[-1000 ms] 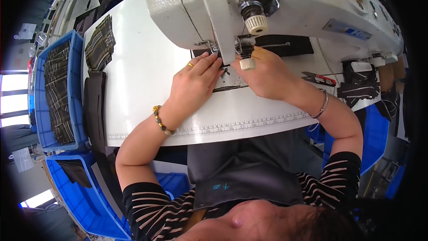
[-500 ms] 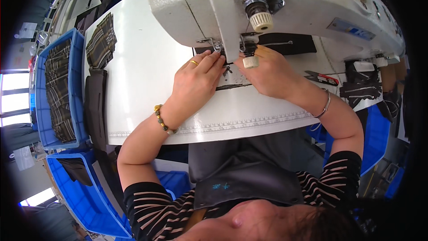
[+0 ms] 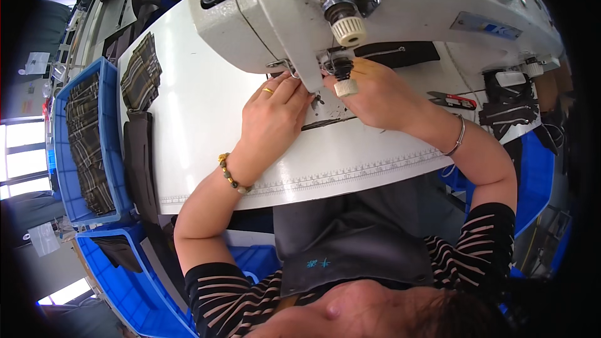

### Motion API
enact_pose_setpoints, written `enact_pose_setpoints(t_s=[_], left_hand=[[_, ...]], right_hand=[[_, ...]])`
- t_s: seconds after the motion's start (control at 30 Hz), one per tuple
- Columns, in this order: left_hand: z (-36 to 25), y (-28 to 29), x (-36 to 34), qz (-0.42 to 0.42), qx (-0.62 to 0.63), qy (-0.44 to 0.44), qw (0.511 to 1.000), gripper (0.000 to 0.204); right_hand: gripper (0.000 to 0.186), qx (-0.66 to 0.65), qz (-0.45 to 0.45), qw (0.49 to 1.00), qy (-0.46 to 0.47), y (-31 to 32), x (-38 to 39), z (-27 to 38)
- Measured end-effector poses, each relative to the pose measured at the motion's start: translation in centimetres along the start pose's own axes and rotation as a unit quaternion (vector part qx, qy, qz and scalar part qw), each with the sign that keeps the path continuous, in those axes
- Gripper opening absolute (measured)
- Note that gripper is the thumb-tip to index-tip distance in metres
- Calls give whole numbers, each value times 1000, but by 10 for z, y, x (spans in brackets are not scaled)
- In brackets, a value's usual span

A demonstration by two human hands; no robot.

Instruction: The person sews zippers onto black fabric pieces using an industrial sewing machine. They align the zipper tape with the fabric edge, guide the material under the presser foot, and stitch along the zipper line. The person handles multiple fabric pieces, including plaid and solid black materials, and places finished items into a blue bin.

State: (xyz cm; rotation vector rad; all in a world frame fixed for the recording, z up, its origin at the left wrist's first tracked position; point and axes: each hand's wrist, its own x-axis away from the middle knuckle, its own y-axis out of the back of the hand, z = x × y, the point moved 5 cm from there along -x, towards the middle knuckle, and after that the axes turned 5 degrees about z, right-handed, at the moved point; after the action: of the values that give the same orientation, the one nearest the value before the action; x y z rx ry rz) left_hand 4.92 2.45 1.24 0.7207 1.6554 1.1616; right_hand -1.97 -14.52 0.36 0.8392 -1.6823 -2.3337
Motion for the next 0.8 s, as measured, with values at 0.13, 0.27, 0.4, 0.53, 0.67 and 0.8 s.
enact_pose_setpoints(t_s=[0.13,0.27,0.4,0.53,0.67,0.8], left_hand=[[1,0,-1,-3,-4,-2,1000,20],[1,0,-1,-4,5,-2,1000,21],[1,1,-1,-13,21,-1,1000,21],[2,3,-1,-15,23,-4,1000,21],[2,3,-2,-22,16,-2,1000,22],[2,0,-2,-13,7,8,1000,23]], right_hand=[[30,6,2,1000,3,-2,1,-3],[31,16,5,1000,8,-1,1,-2],[30,17,5,1000,7,-2,2,-3],[29,11,-1,1000,7,-3,1,-3],[28,8,-5,1000,11,-1,1,-4],[26,8,-23,1000,14,0,1,-10]])
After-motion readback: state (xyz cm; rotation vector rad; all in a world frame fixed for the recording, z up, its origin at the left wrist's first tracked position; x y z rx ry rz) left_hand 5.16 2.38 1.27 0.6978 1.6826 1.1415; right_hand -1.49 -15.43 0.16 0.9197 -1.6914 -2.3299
